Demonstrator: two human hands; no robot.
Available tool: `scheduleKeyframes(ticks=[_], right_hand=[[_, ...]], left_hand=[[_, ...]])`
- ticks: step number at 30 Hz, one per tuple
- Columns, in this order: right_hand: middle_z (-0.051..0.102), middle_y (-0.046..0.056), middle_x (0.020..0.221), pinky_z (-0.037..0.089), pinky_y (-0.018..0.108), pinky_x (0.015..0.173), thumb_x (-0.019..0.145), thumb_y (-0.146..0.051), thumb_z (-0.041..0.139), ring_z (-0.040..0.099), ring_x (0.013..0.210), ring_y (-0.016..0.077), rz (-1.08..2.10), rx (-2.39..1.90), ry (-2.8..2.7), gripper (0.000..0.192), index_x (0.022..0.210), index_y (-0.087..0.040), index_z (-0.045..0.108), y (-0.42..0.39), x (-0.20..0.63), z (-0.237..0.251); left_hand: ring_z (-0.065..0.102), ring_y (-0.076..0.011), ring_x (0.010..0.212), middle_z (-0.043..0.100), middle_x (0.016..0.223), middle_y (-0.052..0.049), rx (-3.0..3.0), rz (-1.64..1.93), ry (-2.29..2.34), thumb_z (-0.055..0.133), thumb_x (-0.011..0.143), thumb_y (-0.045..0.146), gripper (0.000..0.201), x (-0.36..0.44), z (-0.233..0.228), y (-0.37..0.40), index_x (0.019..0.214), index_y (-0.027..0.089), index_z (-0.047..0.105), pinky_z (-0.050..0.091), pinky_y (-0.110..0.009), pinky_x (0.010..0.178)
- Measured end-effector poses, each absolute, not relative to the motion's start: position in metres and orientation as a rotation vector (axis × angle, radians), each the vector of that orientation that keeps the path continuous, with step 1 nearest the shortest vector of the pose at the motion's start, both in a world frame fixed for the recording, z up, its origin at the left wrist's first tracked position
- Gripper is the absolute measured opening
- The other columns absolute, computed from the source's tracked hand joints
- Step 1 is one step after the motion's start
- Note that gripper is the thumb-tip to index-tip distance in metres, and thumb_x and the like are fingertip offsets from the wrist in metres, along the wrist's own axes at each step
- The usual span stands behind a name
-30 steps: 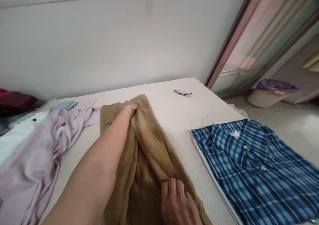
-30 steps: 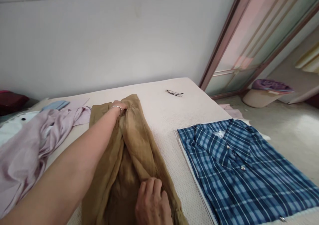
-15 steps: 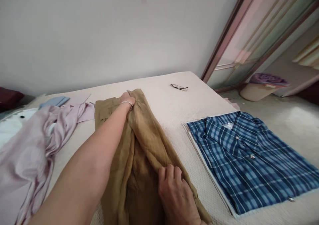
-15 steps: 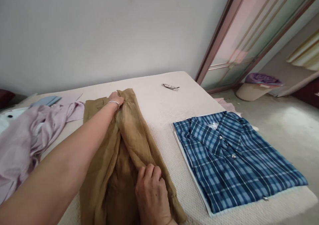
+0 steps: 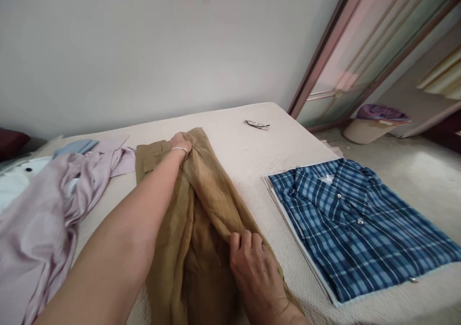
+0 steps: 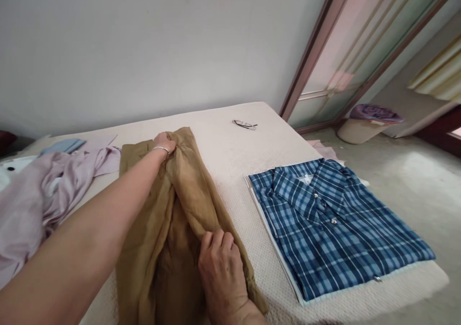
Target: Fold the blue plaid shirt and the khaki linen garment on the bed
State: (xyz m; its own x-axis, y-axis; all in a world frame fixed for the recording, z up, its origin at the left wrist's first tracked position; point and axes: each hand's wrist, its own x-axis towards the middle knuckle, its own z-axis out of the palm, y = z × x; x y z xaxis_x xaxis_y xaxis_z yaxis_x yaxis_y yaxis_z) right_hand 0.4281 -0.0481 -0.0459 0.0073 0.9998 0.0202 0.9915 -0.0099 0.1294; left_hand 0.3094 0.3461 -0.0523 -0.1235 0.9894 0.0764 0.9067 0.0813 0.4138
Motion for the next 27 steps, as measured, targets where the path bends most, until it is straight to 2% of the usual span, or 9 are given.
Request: scheduleKeyframes(ticks=[10, 14, 17, 21, 25, 27], right_hand=[[0.057, 0.007, 0.084, 0.053, 0.033, 0.063, 0.078, 0.000, 0.057, 0.059, 0.078, 0.0233, -0.018, 2.165, 2.243, 0.024, 0.089, -0.021, 0.051, -0.053, 0.432, -0.049], [0.057, 0.008, 0.092, 0.052, 0.037, 0.068, 0.071, -0.006, 0.062, 0.058, 0.083, 0.0249, -0.091, 2.199, 2.323, 0.031, 0.096, -0.021, 0.052, -0.059, 0.434, -0.050], [0.057, 0.008, 0.094, 0.051, 0.040, 0.070, 0.076, -0.019, 0.067, 0.057, 0.085, 0.0263, -0.126, 2.226, 2.386, 0.028, 0.099, -0.021, 0.053, -0.062, 0.435, -0.049], [0.057, 0.008, 0.091, 0.050, 0.041, 0.070, 0.081, -0.043, 0.072, 0.057, 0.083, 0.0271, -0.202, 2.277, 2.409, 0.032, 0.097, -0.022, 0.054, -0.063, 0.434, -0.050], [0.058, 0.007, 0.088, 0.049, 0.038, 0.066, 0.091, -0.038, 0.063, 0.060, 0.080, 0.0261, -0.185, 2.247, 2.362, 0.020, 0.095, -0.021, 0.053, -0.065, 0.431, -0.053], [0.059, 0.008, 0.087, 0.049, 0.037, 0.064, 0.090, -0.037, 0.065, 0.061, 0.078, 0.0263, -0.198, 2.202, 2.326, 0.021, 0.097, -0.021, 0.053, -0.068, 0.430, -0.054]], left_hand=[[0.062, -0.0305, 0.116, 0.070, 0.116, -0.015, 2.099, 0.436, 2.113, 0.067, 0.076, 0.016, 0.029, 0.301, -0.059, 0.338, 0.105, 0.016, 0.065, 0.047, -0.037, 0.099], [0.059, -0.0352, 0.119, 0.065, 0.122, -0.023, 2.101, 0.454, 2.164, 0.059, 0.087, 0.029, 0.040, 0.297, -0.058, 0.327, 0.122, 0.010, 0.056, 0.046, -0.044, 0.099], [0.055, -0.0385, 0.122, 0.058, 0.129, -0.025, 2.144, 0.521, 2.260, 0.054, 0.090, 0.033, 0.045, 0.295, -0.052, 0.317, 0.128, 0.010, 0.051, 0.044, -0.049, 0.099], [0.052, -0.0366, 0.124, 0.056, 0.131, -0.020, 2.469, 0.506, 2.138, 0.047, 0.093, 0.030, 0.036, 0.304, -0.048, 0.307, 0.126, 0.017, 0.053, 0.041, -0.050, 0.102], [0.058, -0.0346, 0.116, 0.061, 0.124, -0.019, 2.481, 0.239, 1.877, 0.049, 0.092, 0.036, 0.037, 0.325, -0.061, 0.302, 0.123, 0.016, 0.056, 0.046, -0.046, 0.097], [0.059, -0.0358, 0.115, 0.061, 0.125, -0.020, 2.443, 0.187, 1.876, 0.050, 0.090, 0.033, 0.036, 0.333, -0.069, 0.302, 0.121, 0.015, 0.058, 0.047, -0.047, 0.096]])
